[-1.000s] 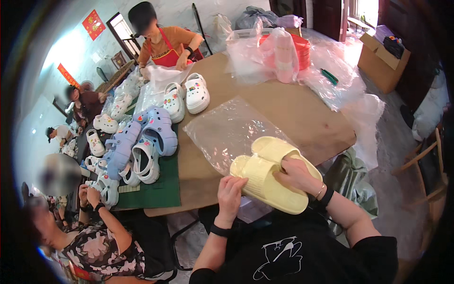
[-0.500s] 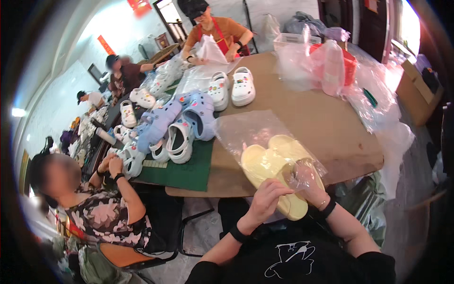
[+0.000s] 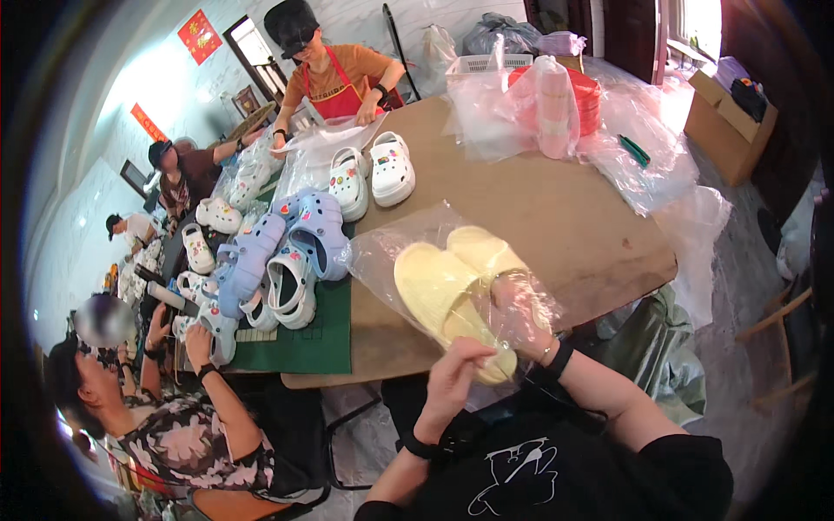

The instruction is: Packing finished clogs and sandals into individual plastic bags and then into a larger storage sack.

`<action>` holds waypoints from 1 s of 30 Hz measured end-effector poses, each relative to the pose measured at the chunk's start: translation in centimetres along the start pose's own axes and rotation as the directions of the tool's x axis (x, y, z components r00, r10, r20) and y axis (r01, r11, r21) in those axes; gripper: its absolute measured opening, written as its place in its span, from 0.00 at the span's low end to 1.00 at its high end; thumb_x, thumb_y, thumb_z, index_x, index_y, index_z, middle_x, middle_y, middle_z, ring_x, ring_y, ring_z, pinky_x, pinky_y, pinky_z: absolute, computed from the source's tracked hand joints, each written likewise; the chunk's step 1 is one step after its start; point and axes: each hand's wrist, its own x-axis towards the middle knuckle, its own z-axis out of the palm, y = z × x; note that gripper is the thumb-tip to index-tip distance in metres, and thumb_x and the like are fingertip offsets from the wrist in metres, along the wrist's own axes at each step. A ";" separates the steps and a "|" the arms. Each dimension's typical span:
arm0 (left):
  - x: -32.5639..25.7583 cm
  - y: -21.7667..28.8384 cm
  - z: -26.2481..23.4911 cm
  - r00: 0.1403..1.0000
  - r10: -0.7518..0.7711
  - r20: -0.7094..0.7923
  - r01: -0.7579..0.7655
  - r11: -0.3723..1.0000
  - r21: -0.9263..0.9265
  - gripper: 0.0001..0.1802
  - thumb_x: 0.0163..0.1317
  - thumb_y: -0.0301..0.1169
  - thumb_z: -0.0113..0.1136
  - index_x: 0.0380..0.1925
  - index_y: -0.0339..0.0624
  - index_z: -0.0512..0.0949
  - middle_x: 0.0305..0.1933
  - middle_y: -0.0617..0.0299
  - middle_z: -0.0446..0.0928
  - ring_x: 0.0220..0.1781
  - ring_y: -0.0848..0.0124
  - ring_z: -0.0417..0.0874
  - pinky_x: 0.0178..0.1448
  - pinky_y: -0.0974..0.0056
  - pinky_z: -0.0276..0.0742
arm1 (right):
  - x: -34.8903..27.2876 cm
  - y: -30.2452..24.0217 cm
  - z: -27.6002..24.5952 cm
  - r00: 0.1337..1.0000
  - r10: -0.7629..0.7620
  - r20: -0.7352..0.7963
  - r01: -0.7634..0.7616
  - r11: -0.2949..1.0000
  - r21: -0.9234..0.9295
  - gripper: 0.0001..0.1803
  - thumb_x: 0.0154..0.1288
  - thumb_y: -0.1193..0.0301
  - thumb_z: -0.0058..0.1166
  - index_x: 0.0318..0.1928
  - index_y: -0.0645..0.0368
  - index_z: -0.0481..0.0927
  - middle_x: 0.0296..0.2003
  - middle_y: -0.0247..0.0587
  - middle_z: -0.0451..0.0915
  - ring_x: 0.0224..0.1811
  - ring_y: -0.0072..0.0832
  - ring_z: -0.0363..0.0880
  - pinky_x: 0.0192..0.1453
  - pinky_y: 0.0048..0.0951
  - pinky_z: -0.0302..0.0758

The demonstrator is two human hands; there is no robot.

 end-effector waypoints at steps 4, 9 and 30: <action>0.3 0.0 1.4 0.977 0.123 0.176 -0.139 0.987 0.079 0.20 0.53 0.11 0.47 0.42 0.37 0.80 0.38 0.55 0.76 0.41 0.60 0.76 0.52 0.63 0.72 | -0.4 5.7 4.6 0.982 -0.104 -0.155 0.132 0.975 0.177 0.15 0.69 0.62 0.50 0.41 0.63 0.77 0.29 0.50 0.77 0.31 0.42 0.77 0.34 0.36 0.72; -1.2 -4.5 4.2 0.972 0.222 0.074 -0.232 0.876 0.424 0.26 0.52 0.19 0.57 0.55 0.40 0.73 0.50 0.55 0.72 0.55 0.55 0.72 0.63 0.55 0.67 | 2.6 15.0 1.9 0.945 -0.313 -0.091 0.281 0.925 -0.257 0.23 0.70 0.64 0.48 0.61 0.62 0.69 0.43 0.43 0.76 0.48 0.35 0.74 0.54 0.34 0.69; -3.1 -7.6 1.1 0.895 0.274 -0.352 -0.128 0.914 0.386 0.23 0.55 0.24 0.55 0.54 0.41 0.72 0.49 0.51 0.70 0.53 0.54 0.73 0.56 0.56 0.70 | 2.8 8.0 3.5 0.902 -0.028 0.431 -0.159 0.906 0.392 0.26 0.71 0.66 0.48 0.65 0.64 0.65 0.53 0.41 0.75 0.53 0.30 0.73 0.59 0.32 0.72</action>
